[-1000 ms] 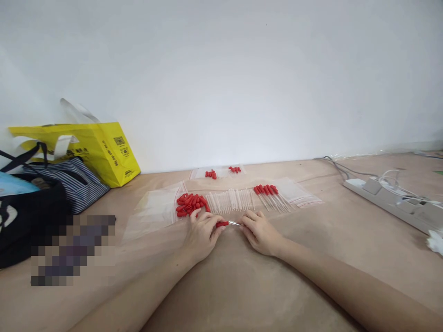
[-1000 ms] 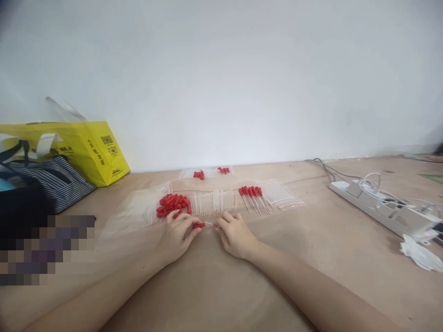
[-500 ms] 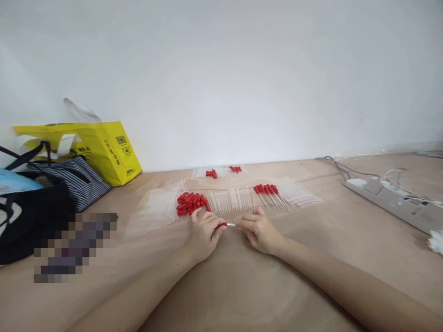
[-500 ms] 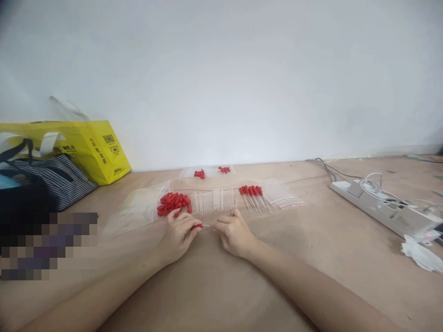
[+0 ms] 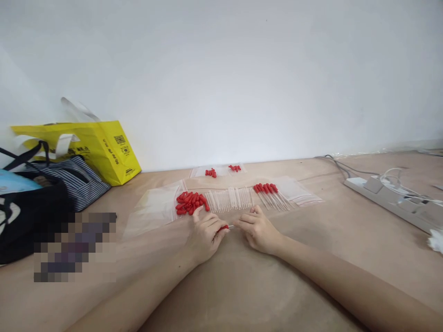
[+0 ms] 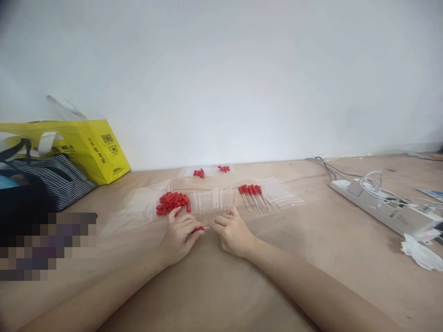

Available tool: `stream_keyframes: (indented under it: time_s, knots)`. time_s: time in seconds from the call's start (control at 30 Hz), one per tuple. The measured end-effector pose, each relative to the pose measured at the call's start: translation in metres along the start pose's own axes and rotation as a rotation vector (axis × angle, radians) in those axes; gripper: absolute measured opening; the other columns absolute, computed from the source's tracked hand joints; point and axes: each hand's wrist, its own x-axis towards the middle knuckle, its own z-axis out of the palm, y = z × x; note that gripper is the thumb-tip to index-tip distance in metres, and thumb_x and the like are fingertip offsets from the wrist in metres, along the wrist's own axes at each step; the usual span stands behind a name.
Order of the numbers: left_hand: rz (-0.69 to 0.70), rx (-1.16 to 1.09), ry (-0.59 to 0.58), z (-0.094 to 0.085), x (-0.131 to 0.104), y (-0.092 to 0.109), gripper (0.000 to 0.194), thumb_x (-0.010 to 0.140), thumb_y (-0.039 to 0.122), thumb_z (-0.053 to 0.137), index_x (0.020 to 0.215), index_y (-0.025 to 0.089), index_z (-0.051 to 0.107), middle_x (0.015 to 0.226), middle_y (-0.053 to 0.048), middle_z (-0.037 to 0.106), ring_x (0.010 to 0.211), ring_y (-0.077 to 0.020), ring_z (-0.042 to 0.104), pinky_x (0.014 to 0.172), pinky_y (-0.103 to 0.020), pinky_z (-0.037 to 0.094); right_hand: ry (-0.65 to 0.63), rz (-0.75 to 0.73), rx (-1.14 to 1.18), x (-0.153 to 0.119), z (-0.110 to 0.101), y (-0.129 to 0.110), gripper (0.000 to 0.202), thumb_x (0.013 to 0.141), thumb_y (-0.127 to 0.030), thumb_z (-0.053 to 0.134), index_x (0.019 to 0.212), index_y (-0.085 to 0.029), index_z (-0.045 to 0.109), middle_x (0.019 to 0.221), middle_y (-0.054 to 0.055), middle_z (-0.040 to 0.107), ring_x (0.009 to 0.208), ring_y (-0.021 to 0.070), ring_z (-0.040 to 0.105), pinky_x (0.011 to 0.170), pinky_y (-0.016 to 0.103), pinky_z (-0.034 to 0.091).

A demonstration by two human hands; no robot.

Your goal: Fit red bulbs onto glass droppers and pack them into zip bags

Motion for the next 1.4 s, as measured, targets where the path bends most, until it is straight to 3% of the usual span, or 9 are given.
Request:
stream_keyframes:
  time_s: [0.33, 0.7, 0.97, 1.2, 1.4]
  knots:
    - [0.029, -0.005, -0.004, 0.001, 0.0, -0.002, 0.015, 0.083, 0.027, 0.047, 0.077, 0.021, 0.058, 0.069, 0.003, 0.066, 0.075, -0.0145, 0.057, 0.099, -0.049, 0.007, -0.01, 0.026, 0.096, 0.003, 0.004, -0.003, 0.027, 0.076, -0.004, 0.039, 0.086, -0.016, 0.06, 0.073, 0.004, 0.058, 0.067, 0.013, 0.047, 0.071, 0.03, 0.026]
    - [-0.023, -0.025, -0.058, -0.004, -0.001, -0.018, 0.02, 0.081, 0.035, 0.051, 0.098, 0.024, 0.055, 0.087, 0.001, 0.067, 0.083, -0.0163, 0.057, 0.1, -0.05, 0.007, -0.036, 0.134, 0.181, -0.002, -0.005, 0.004, 0.019, 0.087, -0.018, 0.038, 0.09, -0.017, 0.056, 0.077, 0.004, 0.062, 0.074, 0.0135, 0.054, 0.072, 0.028, 0.031]
    - [-0.048, -0.108, -0.037, -0.001, -0.001, -0.009, 0.012, 0.081, 0.03, 0.049, 0.08, 0.024, 0.059, 0.075, 0.003, 0.066, 0.075, -0.0143, 0.057, 0.097, -0.049, 0.012, 0.014, 0.063, 0.196, -0.001, 0.001, -0.001, 0.02, 0.086, -0.015, 0.037, 0.091, -0.017, 0.057, 0.075, 0.004, 0.062, 0.072, 0.0136, 0.053, 0.071, 0.029, 0.031]
    - [-0.065, -0.108, -0.028, 0.001, -0.002, -0.007, 0.013, 0.08, 0.03, 0.049, 0.078, 0.024, 0.061, 0.07, 0.003, 0.066, 0.074, -0.0144, 0.057, 0.096, -0.048, 0.016, 0.019, 0.036, 0.2, 0.0, 0.001, -0.001, 0.022, 0.086, -0.015, 0.037, 0.093, -0.018, 0.058, 0.074, 0.004, 0.06, 0.069, 0.0127, 0.052, 0.07, 0.029, 0.031]
    - [-0.111, -0.11, -0.059, 0.0, -0.001, -0.011, 0.013, 0.08, 0.034, 0.051, 0.079, 0.026, 0.061, 0.076, 0.004, 0.067, 0.076, -0.015, 0.057, 0.097, -0.05, 0.011, -0.048, 0.042, 0.115, 0.002, -0.003, 0.001, 0.023, 0.088, -0.02, 0.037, 0.091, -0.017, 0.059, 0.076, 0.005, 0.06, 0.072, 0.0134, 0.052, 0.072, 0.03, 0.03]
